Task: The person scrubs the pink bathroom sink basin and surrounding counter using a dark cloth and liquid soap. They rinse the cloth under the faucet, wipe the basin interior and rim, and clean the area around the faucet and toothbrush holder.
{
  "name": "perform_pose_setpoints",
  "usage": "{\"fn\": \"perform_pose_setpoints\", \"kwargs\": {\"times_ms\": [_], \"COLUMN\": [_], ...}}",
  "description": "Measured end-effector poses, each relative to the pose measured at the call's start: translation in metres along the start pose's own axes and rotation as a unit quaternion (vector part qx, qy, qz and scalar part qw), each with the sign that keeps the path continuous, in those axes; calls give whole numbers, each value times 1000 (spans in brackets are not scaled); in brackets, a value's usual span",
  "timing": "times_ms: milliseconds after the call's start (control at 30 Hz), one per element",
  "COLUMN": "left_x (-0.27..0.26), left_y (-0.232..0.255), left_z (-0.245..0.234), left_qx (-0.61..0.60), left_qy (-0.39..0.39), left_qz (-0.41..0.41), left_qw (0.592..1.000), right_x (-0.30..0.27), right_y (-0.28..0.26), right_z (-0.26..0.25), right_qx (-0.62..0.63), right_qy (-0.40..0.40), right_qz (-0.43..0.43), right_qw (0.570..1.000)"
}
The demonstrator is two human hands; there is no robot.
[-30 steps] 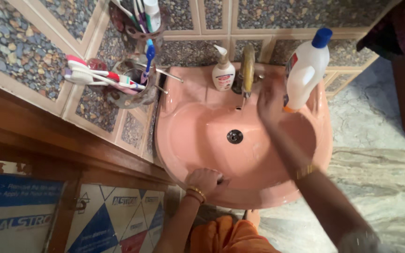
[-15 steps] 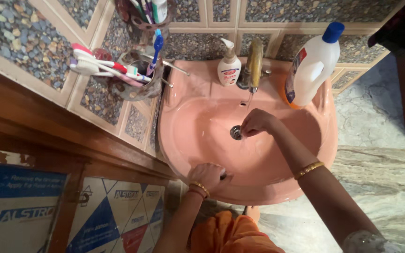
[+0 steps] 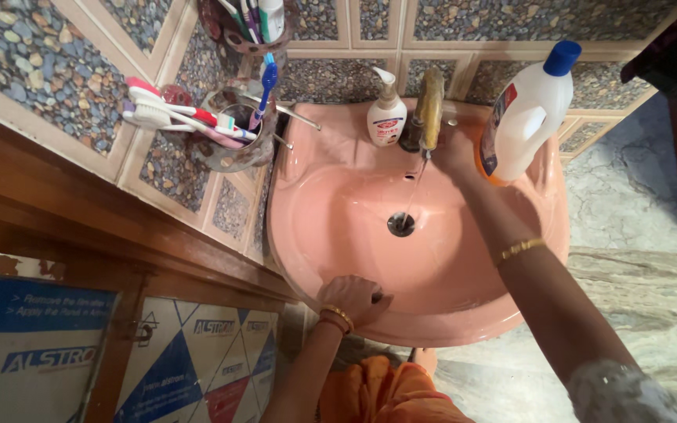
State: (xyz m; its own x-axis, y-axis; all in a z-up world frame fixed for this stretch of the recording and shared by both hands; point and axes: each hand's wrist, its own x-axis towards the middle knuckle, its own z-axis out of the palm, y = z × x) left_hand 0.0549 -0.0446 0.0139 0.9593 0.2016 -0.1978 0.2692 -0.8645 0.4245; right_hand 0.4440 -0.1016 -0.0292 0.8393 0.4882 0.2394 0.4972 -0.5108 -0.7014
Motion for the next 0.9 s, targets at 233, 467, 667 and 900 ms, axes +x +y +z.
{"fn": "perform_pose_setpoints", "kwargs": {"times_ms": [233, 467, 667, 900], "left_x": [-3, 9, 27, 8], "left_y": [1, -2, 36, 76], "left_z": [-11, 4, 45, 53], "left_qx": [-16, 32, 38, -19], "left_qy": [-1, -38, -25, -37], "left_qz": [-16, -25, 84, 253], "left_qw": [1000, 998, 995, 966], "right_x": [37, 2, -190, -270], "right_y": [-18, 22, 44, -11], "right_z": [-5, 37, 25, -76], "right_qx": [46, 30, 80, 18], "right_qy": [18, 134, -87, -71], "right_qz": [-25, -1, 55, 48], "right_qw": [998, 991, 991, 996]}}
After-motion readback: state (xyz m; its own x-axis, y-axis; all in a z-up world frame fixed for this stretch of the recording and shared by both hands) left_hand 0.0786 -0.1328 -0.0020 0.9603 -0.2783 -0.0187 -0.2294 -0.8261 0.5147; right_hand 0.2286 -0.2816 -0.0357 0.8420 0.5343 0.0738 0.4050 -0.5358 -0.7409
